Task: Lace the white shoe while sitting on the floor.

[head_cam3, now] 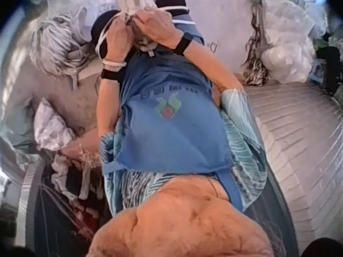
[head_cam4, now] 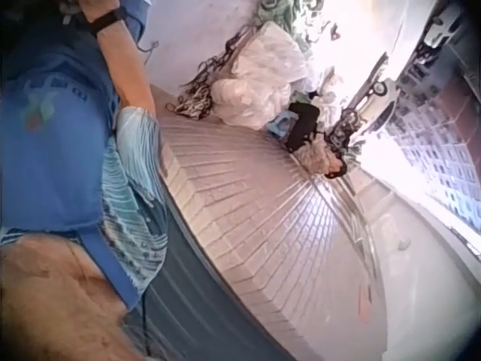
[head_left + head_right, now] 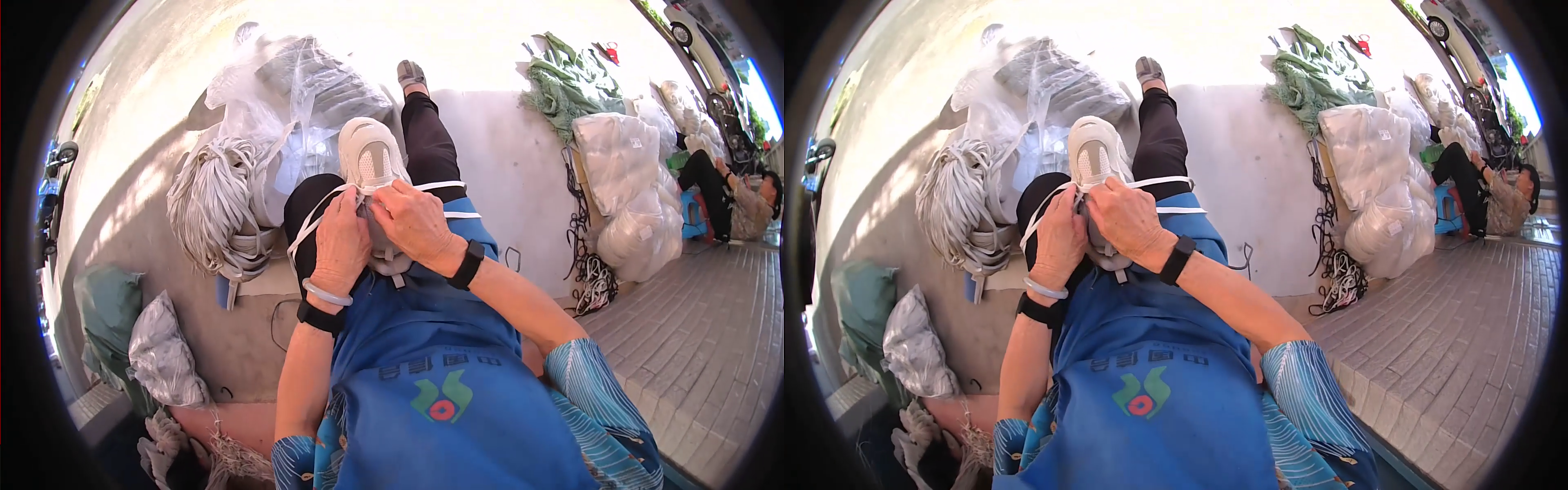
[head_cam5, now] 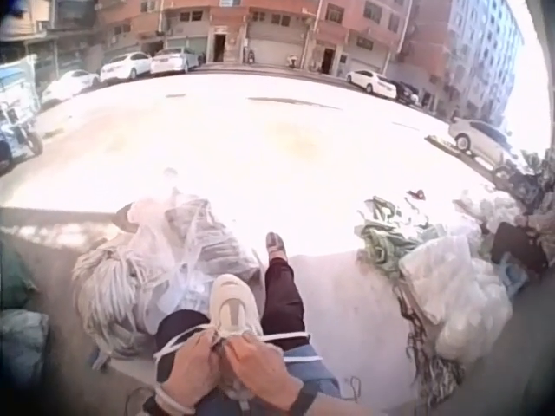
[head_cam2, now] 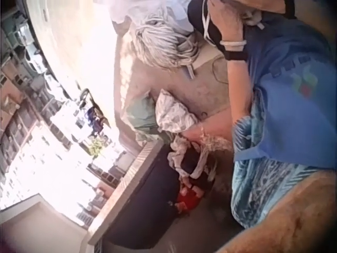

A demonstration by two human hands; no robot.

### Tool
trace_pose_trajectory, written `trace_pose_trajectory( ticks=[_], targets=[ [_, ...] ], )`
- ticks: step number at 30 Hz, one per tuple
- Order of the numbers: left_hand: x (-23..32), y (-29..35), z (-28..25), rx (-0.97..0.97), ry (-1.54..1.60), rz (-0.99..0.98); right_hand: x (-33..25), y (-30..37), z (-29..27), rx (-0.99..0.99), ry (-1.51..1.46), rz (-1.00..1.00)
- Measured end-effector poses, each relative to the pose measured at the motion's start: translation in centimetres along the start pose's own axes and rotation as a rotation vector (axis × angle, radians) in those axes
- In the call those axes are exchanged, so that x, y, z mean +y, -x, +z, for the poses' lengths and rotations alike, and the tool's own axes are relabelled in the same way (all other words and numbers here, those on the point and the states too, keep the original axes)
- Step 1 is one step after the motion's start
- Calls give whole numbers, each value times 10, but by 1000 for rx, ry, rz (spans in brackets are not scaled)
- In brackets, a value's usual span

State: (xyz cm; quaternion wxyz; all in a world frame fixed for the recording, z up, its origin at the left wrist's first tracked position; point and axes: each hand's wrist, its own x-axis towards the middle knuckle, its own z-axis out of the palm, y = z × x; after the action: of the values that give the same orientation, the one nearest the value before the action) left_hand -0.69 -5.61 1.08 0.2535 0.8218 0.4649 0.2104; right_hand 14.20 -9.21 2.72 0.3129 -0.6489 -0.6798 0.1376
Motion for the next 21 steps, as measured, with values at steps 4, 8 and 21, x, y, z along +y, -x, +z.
trace_pose_trajectory(
  ticks=[4, 8, 21],
  targets=[
    [-11, -5, -9, -24, 71, 31, -3, 2, 19, 39, 115, -31],
    [-17, -8, -10, -16, 120, 75, -8, 2, 26, 79, 135, -55],
    [1, 1, -10, 60, 308, -94, 4, 2, 18, 40, 142, -257]
  ],
)
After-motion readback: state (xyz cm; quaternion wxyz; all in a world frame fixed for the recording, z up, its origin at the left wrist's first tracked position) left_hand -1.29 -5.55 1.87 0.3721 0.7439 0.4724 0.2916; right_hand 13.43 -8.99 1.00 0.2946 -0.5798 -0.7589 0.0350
